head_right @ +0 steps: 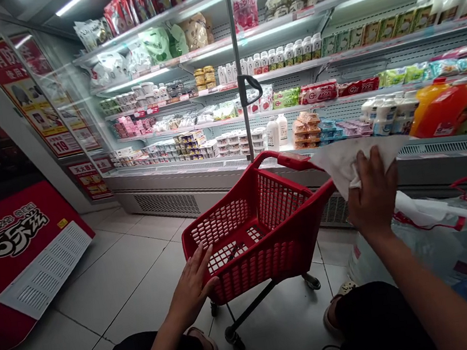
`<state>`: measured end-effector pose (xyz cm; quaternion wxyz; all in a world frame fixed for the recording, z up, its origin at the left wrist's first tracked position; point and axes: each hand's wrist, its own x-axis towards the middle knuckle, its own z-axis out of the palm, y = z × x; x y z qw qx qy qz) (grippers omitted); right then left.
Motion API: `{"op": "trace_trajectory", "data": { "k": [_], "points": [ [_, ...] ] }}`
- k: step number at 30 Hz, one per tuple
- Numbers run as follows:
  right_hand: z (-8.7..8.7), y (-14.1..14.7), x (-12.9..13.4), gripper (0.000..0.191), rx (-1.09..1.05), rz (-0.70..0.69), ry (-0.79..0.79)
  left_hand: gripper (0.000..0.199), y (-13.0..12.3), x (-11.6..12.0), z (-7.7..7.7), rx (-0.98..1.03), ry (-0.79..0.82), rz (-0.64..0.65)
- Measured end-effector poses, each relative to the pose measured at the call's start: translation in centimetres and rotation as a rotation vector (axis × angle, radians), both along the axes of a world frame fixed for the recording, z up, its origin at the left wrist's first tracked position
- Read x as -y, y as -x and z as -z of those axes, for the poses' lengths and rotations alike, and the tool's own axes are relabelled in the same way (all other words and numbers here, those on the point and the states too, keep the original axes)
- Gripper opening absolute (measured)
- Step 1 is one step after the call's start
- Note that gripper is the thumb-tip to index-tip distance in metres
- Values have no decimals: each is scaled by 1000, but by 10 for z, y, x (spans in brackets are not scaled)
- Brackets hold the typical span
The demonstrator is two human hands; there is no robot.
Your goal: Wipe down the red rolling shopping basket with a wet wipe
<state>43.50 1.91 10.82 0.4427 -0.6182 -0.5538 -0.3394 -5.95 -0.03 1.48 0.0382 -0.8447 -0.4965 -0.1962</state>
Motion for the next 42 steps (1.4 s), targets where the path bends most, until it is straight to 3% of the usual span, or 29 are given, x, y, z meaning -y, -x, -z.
{"op": "trace_trajectory", "data": {
  "k": [3, 6, 9, 13, 17, 20, 22, 25, 30, 33, 36, 42],
  "points": [
    [0, 10, 5, 69, 150, -60, 105, 73, -1, 0, -1, 13, -4, 11],
    [31, 30, 0, 64, 280, -161, 239, 73, -1, 3, -3, 17, 15, 17],
    [69, 59, -3, 60, 261, -211, 275, 75, 1, 6, -5, 17, 26, 13],
    [93, 120, 11, 64, 309, -359, 355, 75, -4, 9, -9, 22, -2, -13],
    [99, 189, 29, 71, 363, -514, 417, 80, -40, 11, -13, 11, -48, -22],
    [102, 213, 32, 79, 417, -611, 414, 87, -75, 12, -13, 14, -92, 45],
    [101, 207, 29, 82, 482, -652, 400, 95, -84, 13, -13, 12, -102, 31],
    [94, 166, 21, 86, 532, -620, 401, 99, -72, 17, -12, -2, -98, 0],
    [74, 72, 11, 84, 439, -376, 373, 87, -35, 24, -6, 5, -136, -100],
    [73, 58, 6, 80, 355, -292, 344, 89, -34, 26, -4, 16, -142, -101],
    [87, 97, 6, 81, 286, -327, 321, 91, -43, 27, -5, 16, -155, -94],
    [110, 226, 30, 93, 310, -547, 390, 94, -49, 25, -3, 8, -172, -79]
  ]
}}
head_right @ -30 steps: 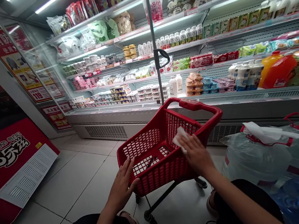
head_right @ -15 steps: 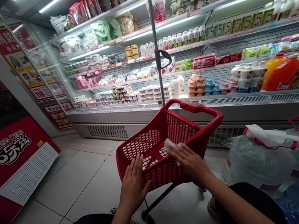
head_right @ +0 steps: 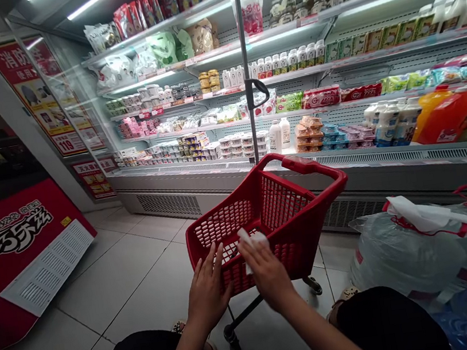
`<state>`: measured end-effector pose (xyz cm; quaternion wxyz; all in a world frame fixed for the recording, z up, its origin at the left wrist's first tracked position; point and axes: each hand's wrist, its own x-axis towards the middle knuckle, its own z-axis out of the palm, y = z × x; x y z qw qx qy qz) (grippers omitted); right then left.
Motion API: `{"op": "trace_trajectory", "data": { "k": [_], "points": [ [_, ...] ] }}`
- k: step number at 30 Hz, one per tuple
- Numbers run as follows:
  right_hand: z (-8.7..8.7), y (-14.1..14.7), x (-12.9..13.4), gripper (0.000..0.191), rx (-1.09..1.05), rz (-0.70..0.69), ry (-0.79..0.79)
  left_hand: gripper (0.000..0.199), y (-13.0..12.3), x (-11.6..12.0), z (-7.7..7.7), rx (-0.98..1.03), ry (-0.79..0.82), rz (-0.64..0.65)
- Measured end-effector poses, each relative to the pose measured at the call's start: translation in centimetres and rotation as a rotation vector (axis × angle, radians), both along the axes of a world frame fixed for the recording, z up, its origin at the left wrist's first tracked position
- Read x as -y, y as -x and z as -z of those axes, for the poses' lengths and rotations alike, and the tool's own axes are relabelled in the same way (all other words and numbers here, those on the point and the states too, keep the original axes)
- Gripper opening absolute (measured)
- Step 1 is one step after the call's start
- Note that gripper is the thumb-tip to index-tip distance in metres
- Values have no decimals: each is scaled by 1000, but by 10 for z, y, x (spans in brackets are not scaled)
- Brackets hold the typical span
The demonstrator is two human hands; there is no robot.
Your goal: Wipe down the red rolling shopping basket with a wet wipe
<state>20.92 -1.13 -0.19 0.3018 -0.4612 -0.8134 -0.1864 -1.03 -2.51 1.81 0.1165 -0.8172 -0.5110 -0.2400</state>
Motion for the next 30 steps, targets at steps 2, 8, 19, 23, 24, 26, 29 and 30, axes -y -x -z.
{"op": "trace_trajectory", "data": {
  "k": [2, 8, 19, 23, 24, 26, 29, 30],
  "points": [
    [-2, 16, 7, 95, 40, -52, 21, 91, 2, -1, 1, -1, -5, -5],
    [-18, -53, -5, 92, 110, -54, -3, 87, 7, -1, 0, 26, 12, 8],
    [-16, -67, -15, 83, -2, 108, -35, 90, -5, -2, 0, 36, 39, 14],
    [-6, -13, 2, 92, 53, -51, 32, 90, -3, -3, 0, 25, 9, 19],
    [-6, -12, 4, 93, 74, -82, 33, 89, -1, -3, 0, 24, 4, 21],
    [-10, -27, 2, 94, 98, -95, 15, 87, 2, -3, -1, 23, 1, 23],
    [-22, -86, -10, 92, 87, 38, -10, 85, 4, -2, -2, 26, 18, 14],
    [-27, -109, -15, 90, 81, 107, -19, 84, 4, -2, -2, 27, 23, 12]
  ]
}}
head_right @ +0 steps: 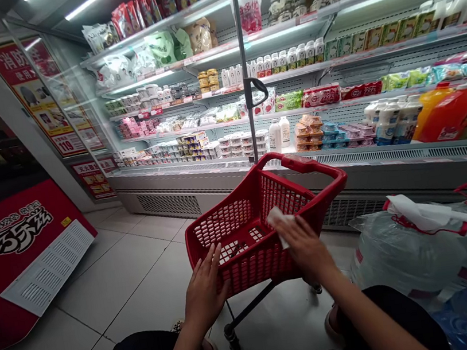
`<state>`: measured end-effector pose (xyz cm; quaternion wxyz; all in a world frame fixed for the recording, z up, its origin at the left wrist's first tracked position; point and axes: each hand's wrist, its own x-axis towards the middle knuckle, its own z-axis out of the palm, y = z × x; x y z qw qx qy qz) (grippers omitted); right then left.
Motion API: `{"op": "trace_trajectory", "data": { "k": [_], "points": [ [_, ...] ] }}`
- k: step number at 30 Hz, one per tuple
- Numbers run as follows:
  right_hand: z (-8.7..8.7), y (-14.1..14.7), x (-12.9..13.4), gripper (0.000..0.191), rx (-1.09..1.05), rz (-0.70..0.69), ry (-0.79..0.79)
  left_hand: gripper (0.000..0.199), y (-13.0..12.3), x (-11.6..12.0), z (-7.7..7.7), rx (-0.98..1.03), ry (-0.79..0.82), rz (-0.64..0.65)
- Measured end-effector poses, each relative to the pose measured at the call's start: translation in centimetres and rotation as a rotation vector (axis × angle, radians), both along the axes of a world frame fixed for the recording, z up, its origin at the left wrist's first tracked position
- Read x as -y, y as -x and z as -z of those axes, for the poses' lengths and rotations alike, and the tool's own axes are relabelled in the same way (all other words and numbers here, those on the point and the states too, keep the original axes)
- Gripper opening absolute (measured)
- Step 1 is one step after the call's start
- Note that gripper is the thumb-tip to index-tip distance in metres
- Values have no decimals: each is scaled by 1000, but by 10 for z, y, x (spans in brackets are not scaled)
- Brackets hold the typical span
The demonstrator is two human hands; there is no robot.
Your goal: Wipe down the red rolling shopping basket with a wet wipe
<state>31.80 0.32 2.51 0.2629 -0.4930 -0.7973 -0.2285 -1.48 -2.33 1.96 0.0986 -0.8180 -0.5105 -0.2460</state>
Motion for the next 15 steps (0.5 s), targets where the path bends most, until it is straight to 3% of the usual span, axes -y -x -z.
{"op": "trace_trajectory", "data": {
  "k": [3, 6, 9, 15],
  "points": [
    [-12, -57, -11, 81, -30, 176, -57, 82, -2, 0, 1, 8, 5, 2],
    [-14, -70, -16, 78, -80, 256, -82, 82, -6, -1, 2, 9, -1, 5],
    [-3, -30, -12, 79, -88, 209, -63, 84, -9, -1, 2, 1, -9, -5],
    [22, 110, 26, 95, -90, -138, 61, 93, -11, -1, 3, -15, -23, 7]
  ]
}}
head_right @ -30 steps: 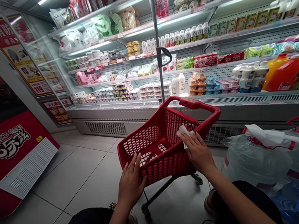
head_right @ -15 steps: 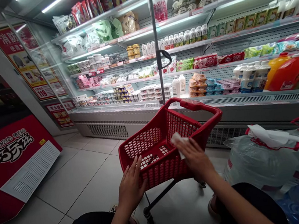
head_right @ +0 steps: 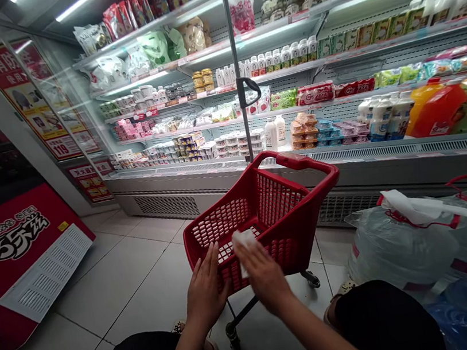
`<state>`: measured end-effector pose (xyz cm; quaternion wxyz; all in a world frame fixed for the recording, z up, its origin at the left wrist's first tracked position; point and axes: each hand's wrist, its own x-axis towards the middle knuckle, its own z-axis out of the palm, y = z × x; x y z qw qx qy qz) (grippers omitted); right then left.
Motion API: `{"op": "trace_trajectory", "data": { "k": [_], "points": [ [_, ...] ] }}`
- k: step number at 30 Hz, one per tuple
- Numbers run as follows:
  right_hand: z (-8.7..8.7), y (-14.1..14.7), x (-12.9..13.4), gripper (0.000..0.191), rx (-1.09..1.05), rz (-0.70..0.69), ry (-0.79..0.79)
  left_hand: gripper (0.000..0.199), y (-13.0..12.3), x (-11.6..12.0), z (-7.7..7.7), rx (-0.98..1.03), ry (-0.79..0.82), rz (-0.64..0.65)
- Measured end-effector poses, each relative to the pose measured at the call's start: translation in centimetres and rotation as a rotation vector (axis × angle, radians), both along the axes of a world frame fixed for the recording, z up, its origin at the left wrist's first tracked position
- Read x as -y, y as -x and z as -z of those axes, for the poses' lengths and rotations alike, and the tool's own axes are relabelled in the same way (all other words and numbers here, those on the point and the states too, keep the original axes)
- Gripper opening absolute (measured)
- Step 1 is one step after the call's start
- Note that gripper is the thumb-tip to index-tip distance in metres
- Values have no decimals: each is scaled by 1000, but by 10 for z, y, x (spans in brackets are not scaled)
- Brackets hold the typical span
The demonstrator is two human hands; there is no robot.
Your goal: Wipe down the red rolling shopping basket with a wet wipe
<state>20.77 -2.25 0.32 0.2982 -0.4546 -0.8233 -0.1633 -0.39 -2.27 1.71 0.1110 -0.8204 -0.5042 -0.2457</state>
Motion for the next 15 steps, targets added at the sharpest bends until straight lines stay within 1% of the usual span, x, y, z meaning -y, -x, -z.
{"op": "trace_trajectory", "data": {
  "k": [2, 3, 5, 6, 8, 10, 12, 14, 15],
  "points": [
    [2, 24, 11, 97, 0, -95, 11, 94, 2, 0, 1, 11, 1, 10],
    [1, 28, 14, 97, 6, -129, 15, 95, 3, 0, 1, 19, 1, 17],
    [-1, 18, 13, 97, 28, -157, 15, 94, 5, 1, 0, 31, -3, 27],
    [-3, 5, 9, 97, 37, -148, 6, 94, 6, 1, 0, 35, -2, 31],
    [-8, -32, -3, 96, 42, -82, -19, 93, 7, 2, -2, 45, 3, 29],
    [-15, -75, -17, 94, 28, 24, -45, 92, 7, 2, -3, 60, 13, 23],
    [-21, -112, -27, 89, 20, 136, -64, 91, 5, 2, -4, 74, 18, 18],
    [-23, -130, -34, 83, 11, 216, -83, 90, 2, 2, -3, 74, 17, 14],
    [-22, -131, -35, 81, 4, 234, -88, 89, 0, 2, -2, 70, 14, 11]
  ]
}}
